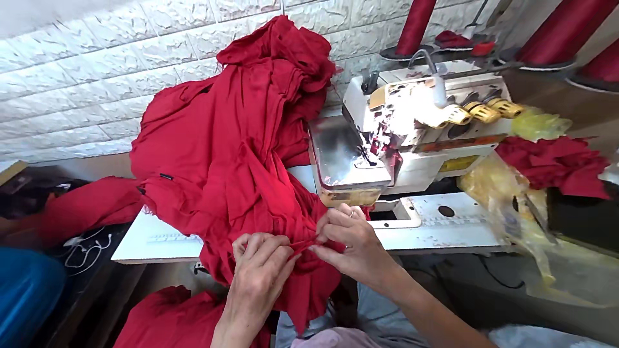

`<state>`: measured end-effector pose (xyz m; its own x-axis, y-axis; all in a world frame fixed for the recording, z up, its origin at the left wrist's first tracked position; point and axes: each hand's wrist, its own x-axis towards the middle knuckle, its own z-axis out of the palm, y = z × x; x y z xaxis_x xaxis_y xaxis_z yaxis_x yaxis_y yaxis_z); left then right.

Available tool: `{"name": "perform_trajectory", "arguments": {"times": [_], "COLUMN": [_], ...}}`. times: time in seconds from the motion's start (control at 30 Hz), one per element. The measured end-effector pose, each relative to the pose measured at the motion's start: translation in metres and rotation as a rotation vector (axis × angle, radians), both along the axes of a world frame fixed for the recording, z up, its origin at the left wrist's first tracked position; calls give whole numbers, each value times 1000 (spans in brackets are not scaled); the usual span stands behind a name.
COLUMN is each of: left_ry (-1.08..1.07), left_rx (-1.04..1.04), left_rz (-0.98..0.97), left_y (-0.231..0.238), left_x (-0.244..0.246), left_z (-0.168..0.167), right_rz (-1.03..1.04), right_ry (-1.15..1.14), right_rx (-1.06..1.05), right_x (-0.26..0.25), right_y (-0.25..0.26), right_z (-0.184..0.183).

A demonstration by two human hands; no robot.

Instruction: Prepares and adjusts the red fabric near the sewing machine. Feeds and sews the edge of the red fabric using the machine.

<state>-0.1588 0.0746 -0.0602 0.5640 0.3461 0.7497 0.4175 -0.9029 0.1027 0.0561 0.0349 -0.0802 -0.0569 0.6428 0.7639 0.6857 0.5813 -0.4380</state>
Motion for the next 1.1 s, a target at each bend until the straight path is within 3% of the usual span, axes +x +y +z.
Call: {"name": "perform_trajectory", "arguments": {"times": [0.2,0.33,0.5,0.63,0.73,0.87,1.0,1.1], "left_ry": [-95,-160,-122,90,353,372,272,203], "left_rx": [29,84,-186,-287,-573,-854,-831,-759], "left_rz": [8,227,137,0,-130,-92,-36,18], "left_y": [0,6,19,50,82,98,106,109], "left_x": [16,40,88,141,169,193,203,208], "left_z": [9,28,55,79,103,114,101,92], "right_rz": [-126,-245,-337,-261,-269,-196,-212,-397], "right_ry": [135,92,235,471,556,813,892,752], "right_rx": [-33,63,36,24,39,-102,-164,-194], "right_x": [-6,6,33,52,61,64,72,76], "right_y": [-4,-1,1,2,2,-2,0,5], "right_z": [14,22,21,17,11,27,39,40]}}
